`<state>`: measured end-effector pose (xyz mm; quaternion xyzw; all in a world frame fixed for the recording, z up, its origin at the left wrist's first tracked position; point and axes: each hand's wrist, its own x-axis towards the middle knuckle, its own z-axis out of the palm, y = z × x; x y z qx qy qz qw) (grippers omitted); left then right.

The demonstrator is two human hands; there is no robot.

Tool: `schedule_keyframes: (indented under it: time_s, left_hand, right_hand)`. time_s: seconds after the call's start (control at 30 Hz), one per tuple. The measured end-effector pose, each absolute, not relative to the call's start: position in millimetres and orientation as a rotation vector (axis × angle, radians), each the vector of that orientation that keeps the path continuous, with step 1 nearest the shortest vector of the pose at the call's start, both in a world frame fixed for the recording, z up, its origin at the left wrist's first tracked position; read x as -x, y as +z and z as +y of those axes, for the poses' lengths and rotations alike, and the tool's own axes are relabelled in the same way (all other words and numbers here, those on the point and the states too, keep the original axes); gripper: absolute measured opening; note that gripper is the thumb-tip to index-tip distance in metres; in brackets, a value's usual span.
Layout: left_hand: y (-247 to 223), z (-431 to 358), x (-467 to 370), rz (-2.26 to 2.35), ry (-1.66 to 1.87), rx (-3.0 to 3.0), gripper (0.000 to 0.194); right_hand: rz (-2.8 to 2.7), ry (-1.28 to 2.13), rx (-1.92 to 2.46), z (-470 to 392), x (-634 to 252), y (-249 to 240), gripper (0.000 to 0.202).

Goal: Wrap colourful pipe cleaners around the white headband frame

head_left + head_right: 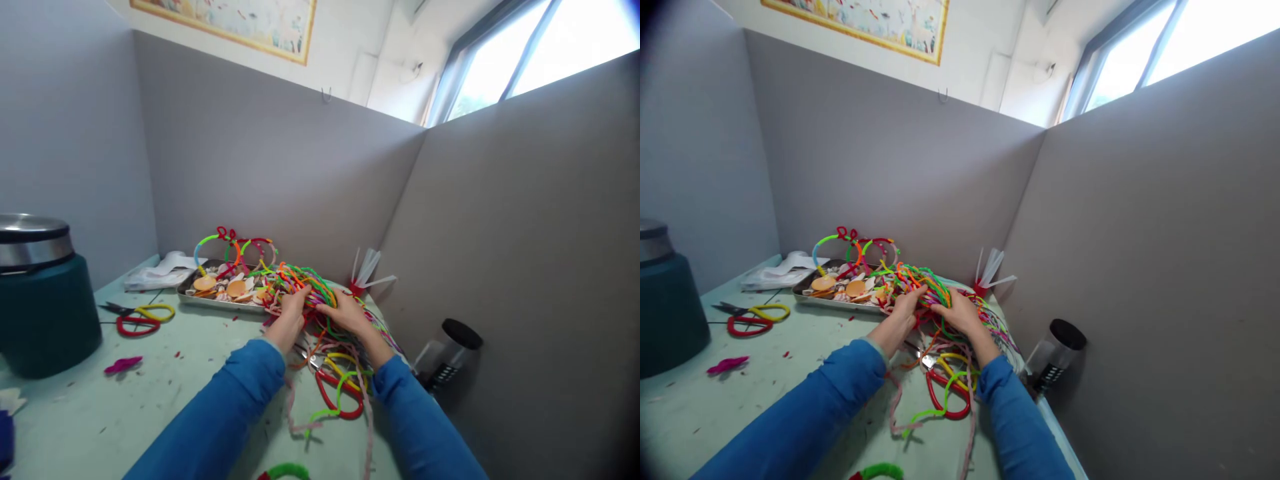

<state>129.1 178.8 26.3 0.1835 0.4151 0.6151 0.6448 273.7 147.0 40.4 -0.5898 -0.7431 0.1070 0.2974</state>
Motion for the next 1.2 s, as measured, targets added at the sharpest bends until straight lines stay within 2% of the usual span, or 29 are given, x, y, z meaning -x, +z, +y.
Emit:
schedule_keyframes:
  time_s: [0.1, 0.2, 0.3, 0.53, 0.6, 0.83, 1.2]
  left_hand:
    - [26.0, 176.6, -133.8, 0.906, 1.373, -0.467, 0.023]
    - [25.1, 174.6, -138.0, 1.003, 1.356, -0.564, 0.023]
    - [21.3, 173.7, -142.1, 1.185, 1.435, -0.684, 0.029]
    - [3.1, 169.8, -131.8, 1.41, 1.502, -0.773, 0.032]
    - [0.5, 169.0, -127.6, 1.408, 1.49, -0.785, 0.03]
    - [5.1, 175.2, -124.4, 1.431, 1.473, -0.738, 0.039]
    - [-1.0, 177.2, -113.2, 1.47, 1.479, -0.847, 0.043]
  right_hand:
    - [-1.965, 0.19, 1.519, 152.5, -269.3, 34.2, 0.035]
    - [-1.94, 0.081, 1.71, 168.1, -273.3, 38.6, 0.027]
    - [-1.854, -0.066, 2.014, 187.2, -281.4, 48.9, 0.029]
    - [-1.656, -0.075, 2.269, 210.6, -329.0, 78.7, 0.032]
    - [-1.665, -0.101, 2.269, 209.9, -344.2, 87.3, 0.032]
    - [-1.618, -0.627, 2.168, 203.1, -361.5, 114.4, 0.031]
    - [-1.532, -0.841, 2.07, 201.1, -371.4, 143.7, 0.031]
